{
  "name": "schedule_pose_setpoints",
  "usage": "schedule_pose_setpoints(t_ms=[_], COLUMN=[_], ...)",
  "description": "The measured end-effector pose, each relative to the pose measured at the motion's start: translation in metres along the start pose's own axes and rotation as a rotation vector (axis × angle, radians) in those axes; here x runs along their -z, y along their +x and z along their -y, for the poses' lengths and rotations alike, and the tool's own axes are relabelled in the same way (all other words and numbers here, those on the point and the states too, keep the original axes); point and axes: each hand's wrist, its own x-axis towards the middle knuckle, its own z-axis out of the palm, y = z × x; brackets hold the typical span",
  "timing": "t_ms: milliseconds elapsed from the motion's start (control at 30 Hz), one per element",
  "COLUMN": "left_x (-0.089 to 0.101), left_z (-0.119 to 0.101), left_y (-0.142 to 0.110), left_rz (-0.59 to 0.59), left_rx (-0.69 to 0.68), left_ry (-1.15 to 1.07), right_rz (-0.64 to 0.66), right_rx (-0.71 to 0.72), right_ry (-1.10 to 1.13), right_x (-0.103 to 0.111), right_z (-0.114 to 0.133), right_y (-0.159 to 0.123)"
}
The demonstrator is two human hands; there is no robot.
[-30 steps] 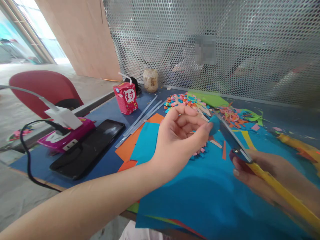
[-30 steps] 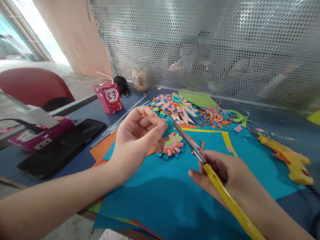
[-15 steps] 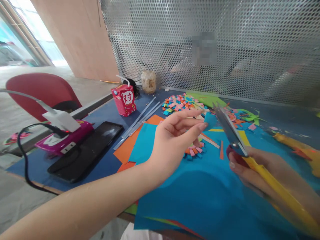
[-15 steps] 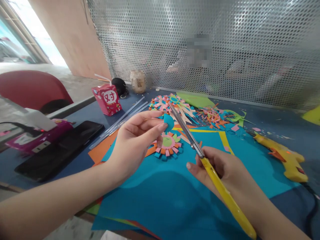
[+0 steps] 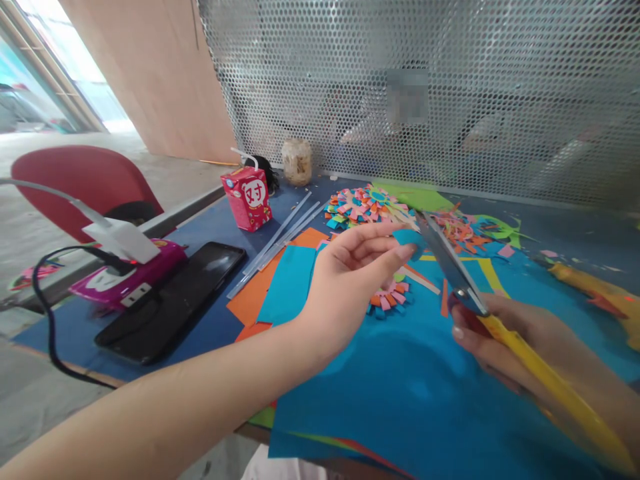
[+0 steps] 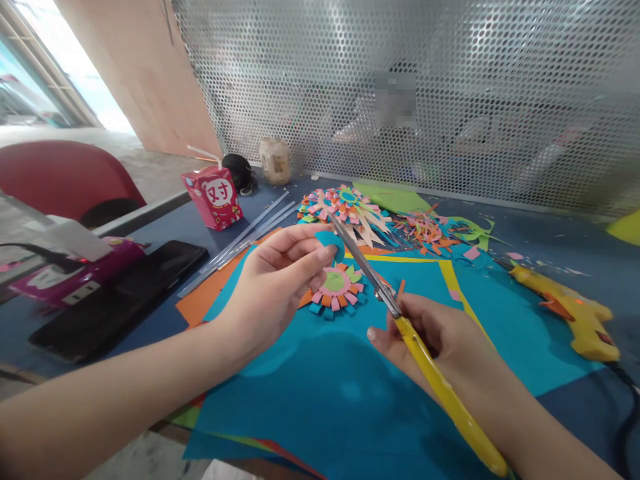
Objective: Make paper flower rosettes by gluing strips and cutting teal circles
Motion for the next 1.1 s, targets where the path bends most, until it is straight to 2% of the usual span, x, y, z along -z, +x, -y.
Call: schedule_pose_setpoints(t_ms=[300,467,600,733,933,1100], left_x=[0.000,-0.004,-0.005,-0.005,-0.006,-0.006], left_z=[-0.003,-0.007,-0.006,-0.003,-0.003,-0.003], left_y=[-0.003,-0.005,-0.006,-0.006,-0.007,-0.007], left_rz=[0.047,0.076,0.089,0.024,0.083,0.111], left_rx=[0.066,0.136,0.071,-0.021,-0.024,-0.030], left_ry=[0.026,0.053,0.057,0.072,0.040,0.064], right_rz=[-0.039,-0.020,-0.047,-0.056,0.005,0.042], right_rx=[0.006,0.035,0.084,0.115,0.120,0.109], right_ry=[0.045,-0.031,-0.080,-0.084,0.048,0.034], right_x=[0.002,0.003,0.004,0.003,0.000,0.001], right_z=[0.001,-0.003,-0.008,-0.011,-0.014,-0.012], right_y=[0.003,0.004,0.005,0.006,0.007,0.006])
